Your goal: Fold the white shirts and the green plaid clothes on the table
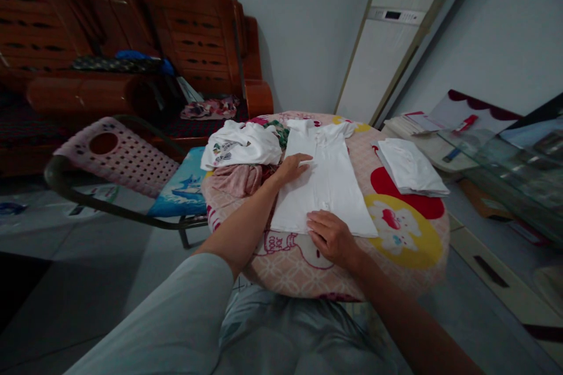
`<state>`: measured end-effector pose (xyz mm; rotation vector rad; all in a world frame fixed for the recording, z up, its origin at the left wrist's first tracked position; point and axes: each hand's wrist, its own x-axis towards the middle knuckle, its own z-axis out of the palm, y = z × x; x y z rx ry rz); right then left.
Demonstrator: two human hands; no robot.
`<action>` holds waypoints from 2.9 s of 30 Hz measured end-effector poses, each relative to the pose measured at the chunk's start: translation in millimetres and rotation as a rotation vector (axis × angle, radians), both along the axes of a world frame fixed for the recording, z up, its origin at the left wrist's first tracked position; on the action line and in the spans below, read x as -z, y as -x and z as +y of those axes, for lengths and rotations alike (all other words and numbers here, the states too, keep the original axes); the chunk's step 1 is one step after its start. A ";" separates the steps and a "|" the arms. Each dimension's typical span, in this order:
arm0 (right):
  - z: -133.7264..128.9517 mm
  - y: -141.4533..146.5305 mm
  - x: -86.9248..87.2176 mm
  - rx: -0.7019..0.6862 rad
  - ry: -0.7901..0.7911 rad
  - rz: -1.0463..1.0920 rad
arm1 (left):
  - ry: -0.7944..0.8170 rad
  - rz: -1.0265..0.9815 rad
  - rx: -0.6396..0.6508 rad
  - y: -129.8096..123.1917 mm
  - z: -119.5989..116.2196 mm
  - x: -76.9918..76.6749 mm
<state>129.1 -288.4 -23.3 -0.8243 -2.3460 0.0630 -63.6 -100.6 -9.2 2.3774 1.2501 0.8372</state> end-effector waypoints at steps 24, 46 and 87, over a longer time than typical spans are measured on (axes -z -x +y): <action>56.9 -15.2 -32.6 0.237 0.164 0.070 | 0.010 0.172 0.056 -11.0 -8.2 10.5; 86.9 -23.4 -5.1 -0.073 0.188 -0.055 | -0.130 0.370 -0.252 -3.9 6.7 15.8; 75.1 -4.4 -11.7 -0.117 0.232 -0.107 | -0.113 0.467 -0.060 -8.3 -9.9 10.1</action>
